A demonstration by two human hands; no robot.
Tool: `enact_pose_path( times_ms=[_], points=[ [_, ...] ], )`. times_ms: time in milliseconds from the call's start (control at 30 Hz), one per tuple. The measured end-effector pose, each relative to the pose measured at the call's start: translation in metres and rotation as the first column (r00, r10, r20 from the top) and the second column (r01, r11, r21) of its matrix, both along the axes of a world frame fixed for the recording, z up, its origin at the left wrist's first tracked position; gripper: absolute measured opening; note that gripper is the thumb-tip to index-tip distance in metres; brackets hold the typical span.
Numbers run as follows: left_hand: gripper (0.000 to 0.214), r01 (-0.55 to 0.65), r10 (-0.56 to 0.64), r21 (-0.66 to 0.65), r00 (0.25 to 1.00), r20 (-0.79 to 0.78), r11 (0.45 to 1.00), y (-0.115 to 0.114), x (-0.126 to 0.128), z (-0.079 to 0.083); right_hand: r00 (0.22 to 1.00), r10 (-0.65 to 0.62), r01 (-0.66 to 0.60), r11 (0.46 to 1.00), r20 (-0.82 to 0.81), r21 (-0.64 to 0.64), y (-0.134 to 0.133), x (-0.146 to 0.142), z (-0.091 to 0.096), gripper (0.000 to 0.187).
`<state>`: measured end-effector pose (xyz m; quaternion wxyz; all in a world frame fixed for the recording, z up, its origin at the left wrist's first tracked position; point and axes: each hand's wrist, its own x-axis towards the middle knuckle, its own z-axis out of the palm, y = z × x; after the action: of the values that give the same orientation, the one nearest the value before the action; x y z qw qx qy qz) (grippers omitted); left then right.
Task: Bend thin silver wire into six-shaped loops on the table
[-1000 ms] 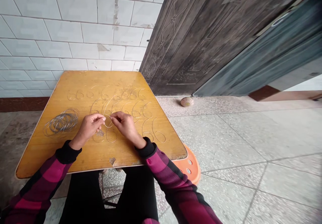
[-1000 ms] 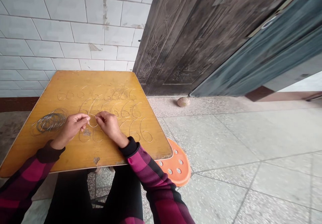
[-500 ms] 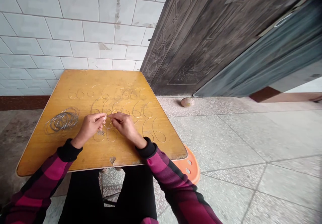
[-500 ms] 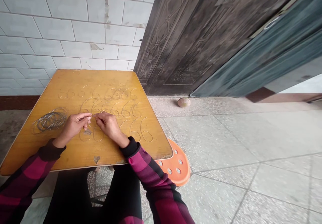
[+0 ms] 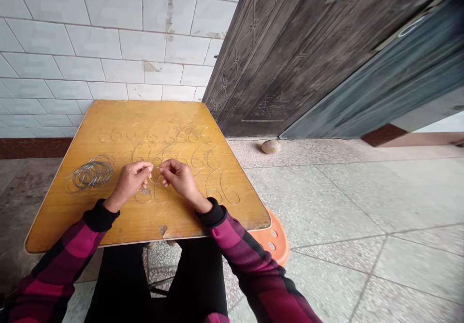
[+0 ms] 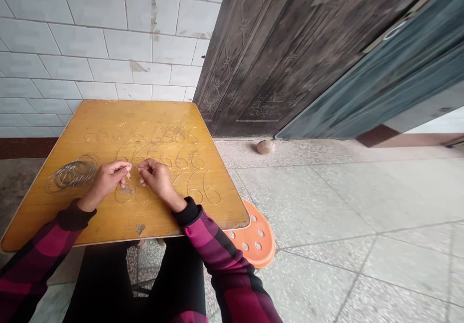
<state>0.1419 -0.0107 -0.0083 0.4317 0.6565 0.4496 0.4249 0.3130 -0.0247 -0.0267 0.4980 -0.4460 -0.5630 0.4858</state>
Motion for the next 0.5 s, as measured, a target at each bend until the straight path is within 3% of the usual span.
enact_pose_path(
  times_ms=[133,267,400,500],
  points=[
    [0.017,-0.017,0.017,0.002,1.000,0.006,1.000,0.0012,-0.0024,-0.0011,0.970,0.100,-0.140,0.975,-0.221,-0.174,0.0040,0.0036,-0.0004,0.035],
    [0.019,-0.009,0.012,-0.040,0.997,0.077,0.999,0.0040,-0.0048,-0.0050,0.935,0.167,-0.258,0.926,-0.312,-0.277,0.0057,0.0047,-0.0017,0.038],
    [0.018,0.031,0.017,-0.177,0.963,0.267,0.984,0.0059,-0.0036,-0.0041,0.909,0.113,-0.241,0.928,-0.401,-0.286,0.0050,0.0014,-0.0030,0.035],
    [0.017,0.042,0.039,-0.237,0.945,0.325,0.971,0.0054,-0.0018,0.0003,0.903,0.074,-0.207,0.938,-0.423,-0.279,0.0044,-0.0011,-0.0032,0.035]
  ],
)
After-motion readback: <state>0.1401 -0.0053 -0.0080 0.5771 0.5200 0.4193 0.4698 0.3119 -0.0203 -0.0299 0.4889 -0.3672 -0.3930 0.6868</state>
